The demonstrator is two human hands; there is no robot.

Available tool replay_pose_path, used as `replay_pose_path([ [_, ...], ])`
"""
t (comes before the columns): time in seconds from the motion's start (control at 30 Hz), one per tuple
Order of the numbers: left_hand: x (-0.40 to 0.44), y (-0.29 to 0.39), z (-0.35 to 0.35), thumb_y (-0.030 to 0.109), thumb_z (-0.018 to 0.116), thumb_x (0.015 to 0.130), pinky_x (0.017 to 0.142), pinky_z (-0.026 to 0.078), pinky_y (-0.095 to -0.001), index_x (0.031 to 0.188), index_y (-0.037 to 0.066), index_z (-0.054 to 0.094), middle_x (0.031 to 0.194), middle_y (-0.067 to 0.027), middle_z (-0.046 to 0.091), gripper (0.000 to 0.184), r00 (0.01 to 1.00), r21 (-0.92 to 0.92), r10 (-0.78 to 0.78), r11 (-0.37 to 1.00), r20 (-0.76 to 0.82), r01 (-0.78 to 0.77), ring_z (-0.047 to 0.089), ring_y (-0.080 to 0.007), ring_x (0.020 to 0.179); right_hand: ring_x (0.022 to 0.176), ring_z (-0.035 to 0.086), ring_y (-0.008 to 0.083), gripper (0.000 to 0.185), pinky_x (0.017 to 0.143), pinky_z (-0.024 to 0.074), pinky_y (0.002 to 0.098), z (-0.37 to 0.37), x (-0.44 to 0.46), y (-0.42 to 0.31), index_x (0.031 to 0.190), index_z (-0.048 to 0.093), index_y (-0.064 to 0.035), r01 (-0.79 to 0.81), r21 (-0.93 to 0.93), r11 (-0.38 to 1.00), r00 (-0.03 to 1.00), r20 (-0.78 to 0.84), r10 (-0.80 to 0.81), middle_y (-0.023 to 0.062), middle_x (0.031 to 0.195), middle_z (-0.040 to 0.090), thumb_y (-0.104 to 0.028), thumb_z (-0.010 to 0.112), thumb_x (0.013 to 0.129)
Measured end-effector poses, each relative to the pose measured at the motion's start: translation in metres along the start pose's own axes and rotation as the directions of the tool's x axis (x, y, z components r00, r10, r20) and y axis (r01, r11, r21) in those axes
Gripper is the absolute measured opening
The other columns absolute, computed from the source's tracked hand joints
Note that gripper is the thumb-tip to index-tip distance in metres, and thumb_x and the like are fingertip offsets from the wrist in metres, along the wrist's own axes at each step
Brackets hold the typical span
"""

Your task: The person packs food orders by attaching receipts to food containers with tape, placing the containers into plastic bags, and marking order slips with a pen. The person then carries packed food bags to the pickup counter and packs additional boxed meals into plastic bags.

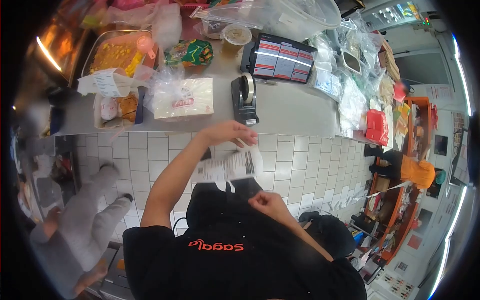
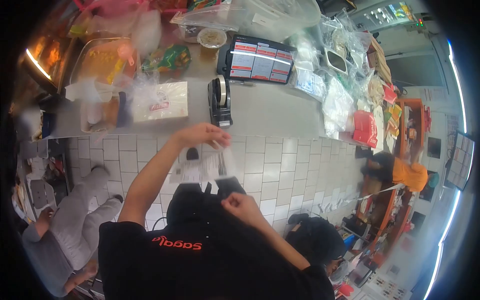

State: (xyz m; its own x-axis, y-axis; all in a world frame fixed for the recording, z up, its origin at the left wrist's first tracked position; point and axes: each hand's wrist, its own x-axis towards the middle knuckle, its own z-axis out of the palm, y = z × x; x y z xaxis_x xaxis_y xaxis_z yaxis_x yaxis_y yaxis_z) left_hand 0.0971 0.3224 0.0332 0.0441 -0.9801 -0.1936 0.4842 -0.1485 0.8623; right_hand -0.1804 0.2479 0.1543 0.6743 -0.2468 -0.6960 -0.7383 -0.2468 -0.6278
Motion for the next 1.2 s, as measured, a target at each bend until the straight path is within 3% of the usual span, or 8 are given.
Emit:
replay_pose_path([
  [0.2,0.023,-0.071,0.039,0.031,0.059,0.093,0.087,0.050,-0.0381,0.117,0.002,0.064,0.103,-0.0127,0.069,0.037,0.862,0.174,-0.010,0.978,-0.507,0.114,0.064,-0.0252,0.097,0.056,0.046,0.0038,0.022,0.051,0.0382,0.0254,-0.007,0.010,0.021,0.084,0.067,-0.0036,-0.053,-0.139,0.989,0.996,0.062,0.062,-0.0020,0.058,0.055,-0.025,0.069,0.088],
  [0.3,-0.020,-0.067,0.032,0.031,0.060,0.092,0.081,0.049,-0.0378,0.111,0.002,0.066,0.097,-0.0142,0.069,0.035,0.708,0.265,0.105,0.957,-0.699,0.121,0.065,-0.0262,0.090,0.058,0.054,0.0160,0.025,0.056,0.0436,0.0313,-0.040,0.026,0.015,0.086,0.067,-0.0045,0.110,-0.278,0.954,0.985,0.161,-0.066,0.0061,0.062,0.059,-0.030,0.066,0.088],
  [0.47,-0.136,-0.030,-0.009,0.031,0.060,0.089,0.072,0.049,-0.0375,0.102,0.002,0.069,0.088,-0.0167,0.070,0.034,0.095,0.421,0.411,0.895,-0.907,0.144,0.065,-0.0278,0.080,0.065,0.058,0.0281,0.019,0.060,0.0458,0.0365,-0.061,0.100,-0.064,0.087,0.065,-0.0062,0.493,-0.343,0.799,0.870,0.197,-0.452,0.0121,0.074,0.061,-0.025,0.062,0.087],
  [0.57,-0.151,0.027,-0.035,0.030,0.064,0.081,0.075,0.050,-0.0438,0.093,0.002,0.068,0.090,-0.0270,0.066,0.031,-0.259,0.419,0.462,0.885,-0.848,0.205,0.064,-0.0411,0.092,0.071,0.061,0.0318,0.019,0.064,0.0472,0.0398,-0.051,0.159,-0.140,0.088,0.064,-0.0035,0.620,-0.417,0.665,0.758,0.097,-0.645,0.0157,0.079,0.063,-0.022,0.061,0.087],
  [0.67,-0.155,0.001,-0.098,0.034,0.070,0.079,0.083,0.050,-0.0449,0.093,0.003,0.069,0.103,-0.0242,0.067,0.035,-0.163,0.438,0.667,0.634,-0.727,0.637,0.067,-0.0325,0.097,0.080,0.064,0.0358,0.020,0.072,0.0494,0.0413,-0.039,0.234,-0.173,0.090,0.067,-0.0018,0.446,-0.667,0.597,0.849,0.105,-0.517,0.0194,0.085,0.067,-0.020,0.060,0.085],
  [0.7,-0.155,0.011,-0.088,0.027,0.060,0.088,0.073,0.048,-0.0404,0.098,-0.001,0.068,0.086,-0.0207,0.068,0.030,-0.111,0.577,0.751,0.585,-0.651,0.570,0.064,-0.0351,0.081,0.083,0.065,0.0381,0.021,0.075,0.0501,0.0426,-0.035,0.253,-0.182,0.091,0.069,-0.0020,0.358,-0.752,0.554,0.895,0.106,-0.434,0.0205,0.088,0.068,-0.019,0.060,0.084],
  [0.93,-0.143,0.013,-0.086,0.019,0.069,0.083,0.077,0.050,-0.0421,0.094,-0.005,0.064,0.085,-0.0223,0.067,0.027,-0.266,0.446,0.457,0.889,-0.849,0.104,0.065,-0.0363,0.082,0.091,0.065,0.0376,0.023,0.081,0.0511,0.0421,-0.019,0.292,-0.194,0.090,0.069,0.0015,0.236,-0.739,0.632,0.972,0.182,-0.150,0.0244,0.093,0.067,-0.012,0.061,0.073],
  [1.2,-0.162,0.013,-0.105,0.019,0.073,0.079,0.077,0.051,-0.0408,0.097,-0.004,0.064,0.087,-0.0200,0.068,0.031,-0.087,0.253,0.288,0.924,-0.954,0.286,0.066,-0.0342,0.082,0.074,0.066,0.0322,0.019,0.067,0.0499,0.0406,-0.018,0.228,-0.191,0.085,0.064,-0.0018,0.258,-0.559,0.788,0.817,-0.309,-0.487,0.0177,0.078,0.067,-0.020,0.066,0.082],
])
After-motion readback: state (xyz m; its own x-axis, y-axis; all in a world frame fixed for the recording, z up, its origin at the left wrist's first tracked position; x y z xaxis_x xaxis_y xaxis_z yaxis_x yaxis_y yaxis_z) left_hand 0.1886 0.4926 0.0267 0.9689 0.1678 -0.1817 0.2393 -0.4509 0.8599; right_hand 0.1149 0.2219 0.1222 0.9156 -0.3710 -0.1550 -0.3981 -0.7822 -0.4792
